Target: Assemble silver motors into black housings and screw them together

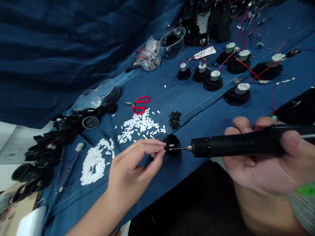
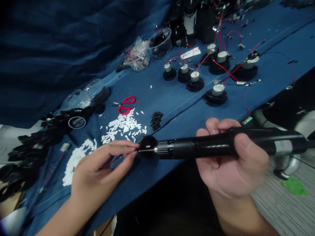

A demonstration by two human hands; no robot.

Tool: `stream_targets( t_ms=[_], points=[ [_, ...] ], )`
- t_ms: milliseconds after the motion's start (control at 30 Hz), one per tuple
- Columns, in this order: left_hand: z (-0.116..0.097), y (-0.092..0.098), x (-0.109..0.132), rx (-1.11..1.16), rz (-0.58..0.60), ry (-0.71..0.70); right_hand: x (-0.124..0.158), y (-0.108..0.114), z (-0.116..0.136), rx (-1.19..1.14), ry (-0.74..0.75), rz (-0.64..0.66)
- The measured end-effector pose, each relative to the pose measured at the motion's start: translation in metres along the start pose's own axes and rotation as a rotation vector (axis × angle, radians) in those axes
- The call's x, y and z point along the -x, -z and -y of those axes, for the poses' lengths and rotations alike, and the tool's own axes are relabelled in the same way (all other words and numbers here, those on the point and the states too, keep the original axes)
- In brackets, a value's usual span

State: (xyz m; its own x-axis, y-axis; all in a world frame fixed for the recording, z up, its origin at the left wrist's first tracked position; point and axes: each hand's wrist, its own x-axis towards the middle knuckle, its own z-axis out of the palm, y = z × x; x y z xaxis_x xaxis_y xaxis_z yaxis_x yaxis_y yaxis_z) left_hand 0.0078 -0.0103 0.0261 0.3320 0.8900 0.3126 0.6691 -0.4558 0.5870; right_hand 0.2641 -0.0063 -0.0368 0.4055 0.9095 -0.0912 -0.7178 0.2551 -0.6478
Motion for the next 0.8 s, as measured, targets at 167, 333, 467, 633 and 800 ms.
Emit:
stream_targets(
  t_ms=[167,333,467,633,800],
  points=[
    [0.0022,0.0002,0.0013,0.06,-0.015,-0.028,0.0021,-0.0033,-0.0048,0.008,0.049,0.055],
    [0.0004,-0.0004,-0.003,0.049,-0.002,-0.023,0.0042,-0.0051,-0.0021,0.014,0.005,0.053],
    [0.0014,-0.0034,-0.0043,0.026,-0.003,0.08,0.0066,-0.007,-0.0004,0.028,-0.026,0.029],
    [0.0024,-0.0044,-0.0029,0.032,-0.004,0.069,0.0062,-0.0095,-0.0009,0.023,-0.029,0.035],
    [0.0026,-0.0023,-0.0027,-0.013,-0.01,0.021,0.007,-0.0069,-0.0013,0.005,-0.032,0.052]
  ],
)
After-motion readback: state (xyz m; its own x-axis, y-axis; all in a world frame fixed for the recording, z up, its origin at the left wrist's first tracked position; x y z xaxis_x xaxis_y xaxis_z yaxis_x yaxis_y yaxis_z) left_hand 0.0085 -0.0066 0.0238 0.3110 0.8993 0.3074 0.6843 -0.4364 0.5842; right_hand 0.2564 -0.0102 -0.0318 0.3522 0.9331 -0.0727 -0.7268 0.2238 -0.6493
